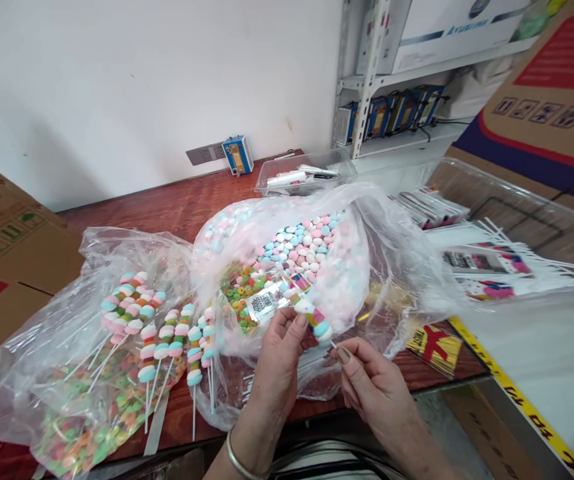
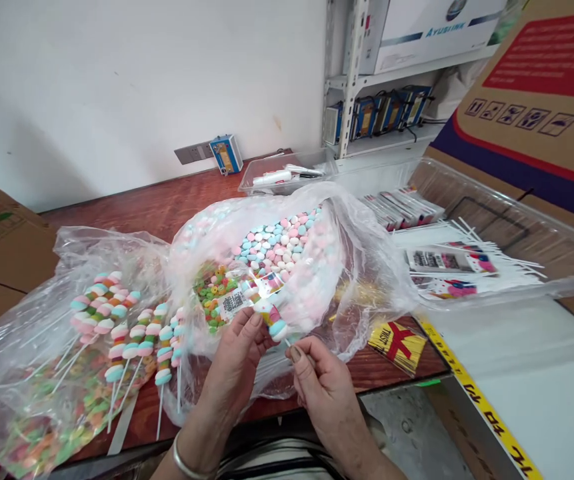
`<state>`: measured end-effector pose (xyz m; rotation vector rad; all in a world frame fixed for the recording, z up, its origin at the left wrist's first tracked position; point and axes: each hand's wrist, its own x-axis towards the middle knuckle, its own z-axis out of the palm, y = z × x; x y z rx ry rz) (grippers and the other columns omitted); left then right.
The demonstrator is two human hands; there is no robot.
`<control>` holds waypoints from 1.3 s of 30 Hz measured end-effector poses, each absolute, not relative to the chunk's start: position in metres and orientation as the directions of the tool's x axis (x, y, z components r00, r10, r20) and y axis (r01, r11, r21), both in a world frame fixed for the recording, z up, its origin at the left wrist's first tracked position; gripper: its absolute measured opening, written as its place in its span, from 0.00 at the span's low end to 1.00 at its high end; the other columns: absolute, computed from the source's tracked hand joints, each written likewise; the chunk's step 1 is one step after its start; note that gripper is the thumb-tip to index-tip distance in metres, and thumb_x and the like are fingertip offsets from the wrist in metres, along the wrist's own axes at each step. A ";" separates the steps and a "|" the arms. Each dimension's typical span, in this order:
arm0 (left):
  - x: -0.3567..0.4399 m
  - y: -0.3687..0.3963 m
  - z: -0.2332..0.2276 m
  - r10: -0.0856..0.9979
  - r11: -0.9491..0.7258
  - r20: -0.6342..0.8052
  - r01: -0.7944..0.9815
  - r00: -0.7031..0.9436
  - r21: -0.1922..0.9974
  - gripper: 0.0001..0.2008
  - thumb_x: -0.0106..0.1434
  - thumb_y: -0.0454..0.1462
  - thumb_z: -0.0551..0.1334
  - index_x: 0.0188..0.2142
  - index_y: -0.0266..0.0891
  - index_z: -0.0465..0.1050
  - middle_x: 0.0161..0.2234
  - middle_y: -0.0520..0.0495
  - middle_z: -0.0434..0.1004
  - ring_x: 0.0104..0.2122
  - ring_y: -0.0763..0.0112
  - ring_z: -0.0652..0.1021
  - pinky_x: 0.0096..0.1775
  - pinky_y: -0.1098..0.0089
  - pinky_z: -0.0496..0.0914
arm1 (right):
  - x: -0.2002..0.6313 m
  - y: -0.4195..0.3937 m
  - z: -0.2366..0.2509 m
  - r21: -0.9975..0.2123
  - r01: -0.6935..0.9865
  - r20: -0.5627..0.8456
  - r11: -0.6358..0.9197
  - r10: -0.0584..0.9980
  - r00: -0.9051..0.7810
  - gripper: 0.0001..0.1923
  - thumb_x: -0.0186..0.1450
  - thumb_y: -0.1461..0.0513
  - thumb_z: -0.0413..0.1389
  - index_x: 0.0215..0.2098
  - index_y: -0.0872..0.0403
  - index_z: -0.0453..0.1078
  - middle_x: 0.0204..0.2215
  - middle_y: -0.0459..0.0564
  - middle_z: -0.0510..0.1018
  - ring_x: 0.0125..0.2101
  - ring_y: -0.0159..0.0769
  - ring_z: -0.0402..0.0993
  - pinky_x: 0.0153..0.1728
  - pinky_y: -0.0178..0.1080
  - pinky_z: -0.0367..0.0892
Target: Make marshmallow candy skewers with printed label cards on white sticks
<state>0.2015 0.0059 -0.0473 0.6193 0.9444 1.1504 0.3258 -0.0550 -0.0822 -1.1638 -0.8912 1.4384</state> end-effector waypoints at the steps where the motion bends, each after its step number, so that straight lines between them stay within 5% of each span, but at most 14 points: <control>1: 0.202 0.006 -0.048 0.950 0.310 -0.293 -0.457 0.111 0.834 0.13 0.58 0.43 0.68 0.38 0.37 0.72 0.34 0.48 0.76 0.32 0.72 0.74 0.37 0.70 0.69 | 0.326 -0.056 -0.083 -0.955 -0.238 -0.185 -0.178 0.983 0.010 0.17 0.68 0.47 0.53 0.35 0.53 0.65 0.15 0.34 0.54 0.15 0.24 0.49 0.15 0.28 0.51; 7: 0.201 0.005 -0.046 0.962 0.266 -0.236 -0.260 0.141 0.929 0.13 0.58 0.43 0.67 0.38 0.36 0.75 0.33 0.48 0.76 0.31 0.74 0.72 0.34 0.73 0.67 | 0.330 -0.062 -0.084 -0.988 -0.099 -0.134 -0.123 0.984 0.113 0.16 0.68 0.49 0.53 0.35 0.53 0.68 0.18 0.37 0.57 0.17 0.25 0.52 0.16 0.29 0.51; 20: 0.209 0.002 -0.035 0.936 0.348 -0.299 -0.359 0.184 0.866 0.10 0.54 0.35 0.68 0.37 0.36 0.78 0.31 0.48 0.75 0.29 0.76 0.70 0.33 0.75 0.65 | 0.332 -0.064 -0.072 -0.949 0.312 0.112 0.043 0.972 0.208 0.11 0.70 0.54 0.51 0.34 0.51 0.69 0.19 0.41 0.68 0.20 0.32 0.63 0.23 0.33 0.60; 24: 0.205 0.003 -0.042 0.947 0.298 -0.242 -0.297 0.211 0.907 0.05 0.56 0.34 0.66 0.34 0.36 0.77 0.27 0.51 0.71 0.28 0.76 0.68 0.33 0.75 0.64 | 0.331 -0.066 -0.075 -0.965 0.263 0.070 0.011 0.974 0.215 0.12 0.70 0.53 0.50 0.36 0.52 0.68 0.19 0.41 0.66 0.20 0.31 0.61 0.22 0.32 0.58; 29: 0.198 0.005 -0.040 0.931 0.312 -0.244 -0.241 0.272 0.919 0.08 0.55 0.34 0.66 0.36 0.36 0.78 0.28 0.49 0.73 0.28 0.74 0.68 0.31 0.74 0.64 | 0.331 -0.066 -0.081 -0.976 -0.145 -0.181 -0.160 0.974 0.140 0.16 0.70 0.48 0.49 0.37 0.52 0.65 0.15 0.35 0.56 0.15 0.27 0.51 0.15 0.30 0.52; 31: 0.196 0.005 -0.036 0.920 0.341 -0.269 -0.247 0.284 0.907 0.08 0.53 0.33 0.66 0.34 0.36 0.78 0.28 0.49 0.73 0.27 0.74 0.68 0.30 0.73 0.64 | 0.333 -0.065 -0.082 -0.967 -0.185 -0.201 -0.178 0.973 0.117 0.17 0.69 0.47 0.48 0.37 0.52 0.65 0.14 0.35 0.55 0.14 0.27 0.51 0.15 0.30 0.53; 34: 0.196 0.004 -0.030 0.910 0.377 -0.302 -0.268 0.283 0.886 0.07 0.51 0.33 0.67 0.32 0.35 0.78 0.26 0.49 0.73 0.25 0.75 0.68 0.29 0.73 0.63 | 0.336 -0.065 -0.080 -0.993 0.110 -0.019 -0.040 0.982 0.186 0.13 0.69 0.52 0.51 0.36 0.52 0.68 0.18 0.40 0.67 0.18 0.29 0.63 0.20 0.32 0.60; 39: 0.202 -0.003 -0.034 0.923 0.349 -0.281 -0.264 0.264 0.899 0.07 0.52 0.33 0.66 0.33 0.35 0.79 0.27 0.49 0.74 0.25 0.75 0.69 0.30 0.73 0.64 | 0.333 -0.067 -0.081 -0.808 0.559 0.343 0.184 0.919 0.193 0.07 0.69 0.61 0.51 0.36 0.51 0.69 0.23 0.44 0.77 0.21 0.32 0.74 0.25 0.34 0.63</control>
